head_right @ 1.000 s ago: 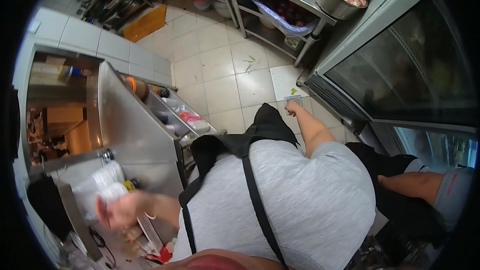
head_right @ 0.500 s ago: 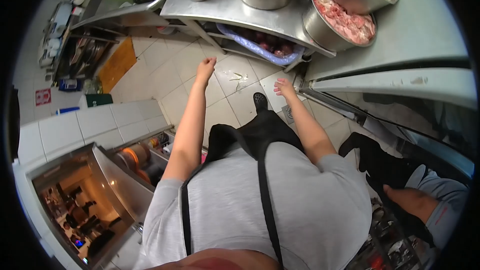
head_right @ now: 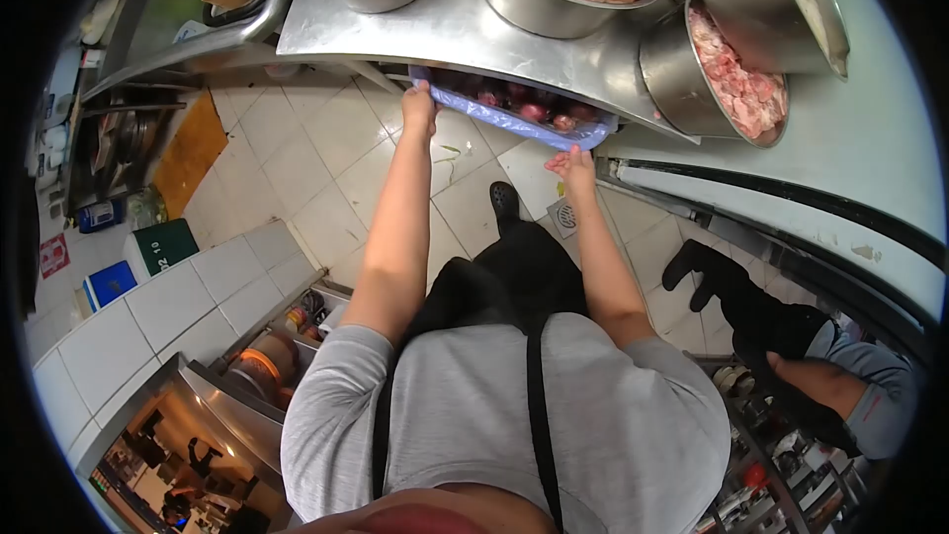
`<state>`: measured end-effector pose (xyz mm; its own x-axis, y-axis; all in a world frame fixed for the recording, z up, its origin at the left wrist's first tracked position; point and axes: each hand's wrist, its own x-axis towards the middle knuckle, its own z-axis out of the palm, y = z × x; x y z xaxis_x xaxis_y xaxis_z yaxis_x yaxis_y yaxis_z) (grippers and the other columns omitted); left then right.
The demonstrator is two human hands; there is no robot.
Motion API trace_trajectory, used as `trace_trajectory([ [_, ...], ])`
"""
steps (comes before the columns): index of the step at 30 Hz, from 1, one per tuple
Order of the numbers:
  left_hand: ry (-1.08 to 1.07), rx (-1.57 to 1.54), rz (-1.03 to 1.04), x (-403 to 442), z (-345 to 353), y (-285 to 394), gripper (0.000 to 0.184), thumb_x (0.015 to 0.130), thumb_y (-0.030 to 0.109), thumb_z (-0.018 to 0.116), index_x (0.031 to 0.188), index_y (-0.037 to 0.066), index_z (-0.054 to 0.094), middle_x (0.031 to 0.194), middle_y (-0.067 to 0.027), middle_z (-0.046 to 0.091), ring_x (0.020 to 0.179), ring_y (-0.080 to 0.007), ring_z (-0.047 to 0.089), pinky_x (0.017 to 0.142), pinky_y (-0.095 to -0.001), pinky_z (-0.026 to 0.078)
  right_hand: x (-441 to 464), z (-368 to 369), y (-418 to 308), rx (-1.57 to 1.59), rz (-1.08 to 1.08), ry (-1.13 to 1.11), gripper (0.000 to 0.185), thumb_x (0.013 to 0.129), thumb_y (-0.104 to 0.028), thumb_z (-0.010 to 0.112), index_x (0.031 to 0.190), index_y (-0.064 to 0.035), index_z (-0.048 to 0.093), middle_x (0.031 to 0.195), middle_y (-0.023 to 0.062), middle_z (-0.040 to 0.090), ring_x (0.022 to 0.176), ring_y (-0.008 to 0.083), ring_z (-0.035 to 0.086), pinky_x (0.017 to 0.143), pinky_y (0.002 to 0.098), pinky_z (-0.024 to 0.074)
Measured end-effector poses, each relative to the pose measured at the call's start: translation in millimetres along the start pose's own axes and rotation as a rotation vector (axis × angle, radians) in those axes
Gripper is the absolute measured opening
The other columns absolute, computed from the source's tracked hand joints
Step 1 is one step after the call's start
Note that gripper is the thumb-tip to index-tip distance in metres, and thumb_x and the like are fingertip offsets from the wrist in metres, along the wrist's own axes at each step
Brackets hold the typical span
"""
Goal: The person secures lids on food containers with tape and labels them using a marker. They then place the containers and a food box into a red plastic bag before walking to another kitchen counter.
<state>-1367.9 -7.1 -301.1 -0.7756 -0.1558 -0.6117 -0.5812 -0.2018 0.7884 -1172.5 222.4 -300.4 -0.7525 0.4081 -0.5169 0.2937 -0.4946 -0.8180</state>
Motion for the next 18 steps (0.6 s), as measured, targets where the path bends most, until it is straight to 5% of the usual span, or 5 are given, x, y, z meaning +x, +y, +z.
trace_trajectory([
  [5, 0.148, -0.066, 0.148, -6.9, -17.7, -34.2, 0.021, 0.091, 0.018, 0.044, 0.091, -0.003, 0.046, 0.081, -0.0114, 0.055, 0.058, -0.0173, 0.053, 0.050, -0.0305, 0.047, 13.4, -0.5, -4.3, 0.180, 0.011, -0.039, 0.021, 0.094, -0.024, 0.039, 0.095, -0.0032, 0.041, 0.071, 0.0077, 0.050, 0.067, 0.0219, 0.055, 0.075, 0.0459, 0.0497],
  [9, 0.098, 0.246, 0.261, 39.7, -13.0, -1.8, 0.021, 0.090, 0.018, 0.046, 0.096, -0.002, 0.045, 0.084, -0.0096, 0.055, 0.065, -0.0171, 0.054, 0.056, -0.0299, 0.048, 53.2, 26.3, -13.2, 0.225, -0.053, -0.102, 0.019, 0.093, -0.021, 0.040, 0.089, -0.0036, 0.044, 0.068, 0.0065, 0.050, 0.065, 0.0213, 0.054, 0.082, 0.0498, 0.0470],
  [11, -0.131, -0.162, 0.132, 17.6, 8.7, 45.9, 0.021, 0.084, 0.014, 0.049, 0.101, 0.002, 0.050, 0.088, -0.0068, 0.056, 0.075, -0.0170, 0.054, 0.058, -0.0281, 0.045, 100.3, 18.9, -12.1, 0.305, -0.091, -0.124, 0.016, 0.090, -0.013, 0.043, 0.103, -0.0040, 0.048, 0.086, 0.0089, 0.056, 0.074, 0.0210, 0.056, 0.084, 0.0485, 0.0467],
  [13, -0.170, 0.035, 0.008, 46.3, 22.1, 53.3, 0.024, 0.081, 0.014, 0.050, 0.104, 0.006, 0.050, 0.088, -0.0047, 0.055, 0.073, -0.0158, 0.053, 0.055, -0.0267, 0.045, 120.1, 40.0, -41.3, 0.232, -0.062, 0.205, 0.023, 0.089, -0.015, 0.045, 0.111, -0.0079, 0.047, 0.102, 0.0083, 0.056, 0.088, 0.0215, 0.057, 0.082, 0.0441, 0.0488],
  [18, -0.208, -0.131, -0.042, 87.9, 45.2, 43.5, 0.020, 0.082, 0.016, 0.051, 0.100, 0.008, 0.051, 0.082, -0.0041, 0.055, 0.069, -0.0163, 0.053, 0.054, -0.0283, 0.046, 140.0, 42.7, -66.3, 0.369, -0.290, -0.048, 0.027, 0.089, -0.022, 0.047, 0.114, -0.0103, 0.047, 0.109, 0.0071, 0.054, 0.096, 0.0216, 0.055, 0.076, 0.0398, 0.0516],
])
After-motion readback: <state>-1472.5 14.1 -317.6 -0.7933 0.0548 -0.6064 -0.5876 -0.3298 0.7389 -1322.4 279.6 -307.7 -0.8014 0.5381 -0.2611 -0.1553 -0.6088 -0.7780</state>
